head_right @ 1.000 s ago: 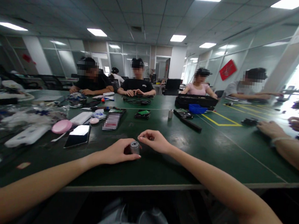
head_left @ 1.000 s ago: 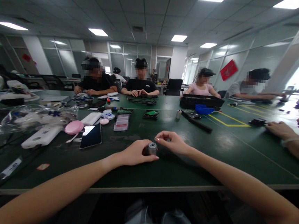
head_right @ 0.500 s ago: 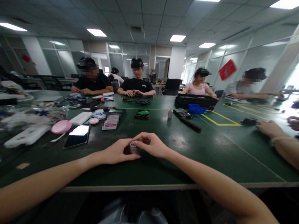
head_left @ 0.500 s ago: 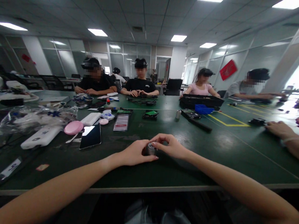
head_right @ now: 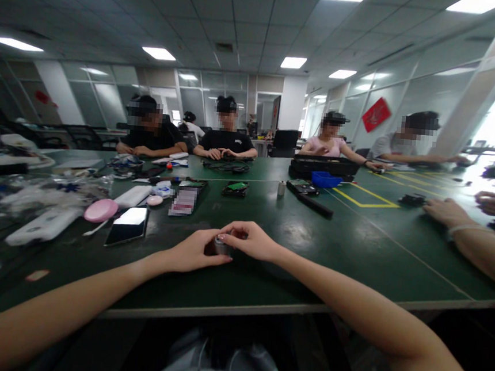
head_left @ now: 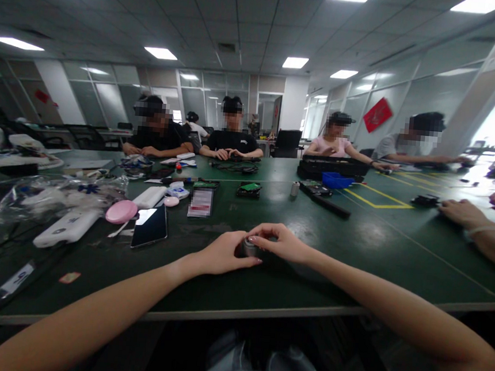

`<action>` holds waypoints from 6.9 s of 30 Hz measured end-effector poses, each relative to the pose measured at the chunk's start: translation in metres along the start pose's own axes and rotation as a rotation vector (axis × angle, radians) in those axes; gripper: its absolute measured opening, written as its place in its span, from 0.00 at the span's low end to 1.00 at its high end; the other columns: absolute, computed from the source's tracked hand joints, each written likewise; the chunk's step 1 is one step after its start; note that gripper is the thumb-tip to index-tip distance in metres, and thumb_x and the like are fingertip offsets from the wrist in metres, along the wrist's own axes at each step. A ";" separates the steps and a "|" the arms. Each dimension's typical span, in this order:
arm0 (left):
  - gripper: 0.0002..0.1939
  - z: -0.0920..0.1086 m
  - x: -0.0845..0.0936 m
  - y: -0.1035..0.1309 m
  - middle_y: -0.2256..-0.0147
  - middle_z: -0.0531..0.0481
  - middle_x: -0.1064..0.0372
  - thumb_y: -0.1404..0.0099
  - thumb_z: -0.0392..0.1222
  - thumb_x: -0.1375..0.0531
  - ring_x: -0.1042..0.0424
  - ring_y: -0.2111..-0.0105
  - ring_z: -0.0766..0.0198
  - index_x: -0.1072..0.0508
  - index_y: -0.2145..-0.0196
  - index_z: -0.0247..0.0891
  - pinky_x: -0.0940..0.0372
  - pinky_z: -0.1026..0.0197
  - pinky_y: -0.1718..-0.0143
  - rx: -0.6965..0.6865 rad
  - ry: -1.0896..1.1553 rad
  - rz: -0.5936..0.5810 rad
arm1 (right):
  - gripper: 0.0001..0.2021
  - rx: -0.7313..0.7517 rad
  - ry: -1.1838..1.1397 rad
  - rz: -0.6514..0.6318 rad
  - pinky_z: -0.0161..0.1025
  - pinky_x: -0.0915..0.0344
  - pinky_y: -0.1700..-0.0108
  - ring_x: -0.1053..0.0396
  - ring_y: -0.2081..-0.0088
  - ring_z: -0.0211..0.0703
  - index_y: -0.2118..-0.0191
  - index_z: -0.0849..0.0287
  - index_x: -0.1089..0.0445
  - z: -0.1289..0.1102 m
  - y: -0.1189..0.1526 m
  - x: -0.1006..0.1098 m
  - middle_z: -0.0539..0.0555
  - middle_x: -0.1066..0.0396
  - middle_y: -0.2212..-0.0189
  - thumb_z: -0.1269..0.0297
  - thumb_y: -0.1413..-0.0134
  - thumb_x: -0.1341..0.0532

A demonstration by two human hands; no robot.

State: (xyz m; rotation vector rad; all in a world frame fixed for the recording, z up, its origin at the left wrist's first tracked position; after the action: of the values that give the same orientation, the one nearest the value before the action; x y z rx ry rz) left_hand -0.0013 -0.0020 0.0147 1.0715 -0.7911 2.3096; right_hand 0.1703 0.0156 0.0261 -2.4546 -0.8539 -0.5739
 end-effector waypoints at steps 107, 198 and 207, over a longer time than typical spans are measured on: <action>0.22 -0.001 -0.001 0.000 0.65 0.48 0.29 0.42 0.53 0.39 0.32 0.69 0.62 0.30 0.56 0.34 0.38 0.62 0.68 0.006 -0.005 0.005 | 0.20 0.026 0.036 0.114 0.33 0.41 0.70 0.40 0.74 0.34 0.62 0.64 0.27 0.001 -0.002 -0.005 0.50 0.32 0.75 0.49 0.47 0.40; 0.20 0.002 0.000 0.001 0.65 0.49 0.30 0.41 0.53 0.39 0.32 0.68 0.61 0.30 0.58 0.36 0.39 0.62 0.68 -0.016 -0.026 0.012 | 0.18 0.051 0.068 0.065 0.34 0.41 0.69 0.38 0.74 0.34 0.61 0.64 0.28 0.001 0.001 0.002 0.50 0.32 0.75 0.52 0.46 0.40; 0.20 0.004 0.001 0.002 0.65 0.47 0.30 0.42 0.54 0.39 0.32 0.67 0.60 0.30 0.60 0.35 0.38 0.61 0.66 0.013 -0.028 -0.004 | 0.18 0.051 0.046 0.197 0.33 0.39 0.70 0.36 0.72 0.35 0.61 0.63 0.29 0.005 -0.003 0.010 0.52 0.30 0.71 0.51 0.44 0.43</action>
State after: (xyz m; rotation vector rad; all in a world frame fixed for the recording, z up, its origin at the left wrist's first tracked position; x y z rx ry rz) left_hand -0.0010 -0.0061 0.0174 1.1122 -0.7855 2.3039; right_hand 0.1770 0.0254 0.0284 -2.4336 -0.5922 -0.5278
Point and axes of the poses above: each hand's wrist, its own y-axis away from the middle knuckle, its own x-axis out of the back of the hand, z = x × y, the point moved 2 cm from there along -y, towards the middle knuckle
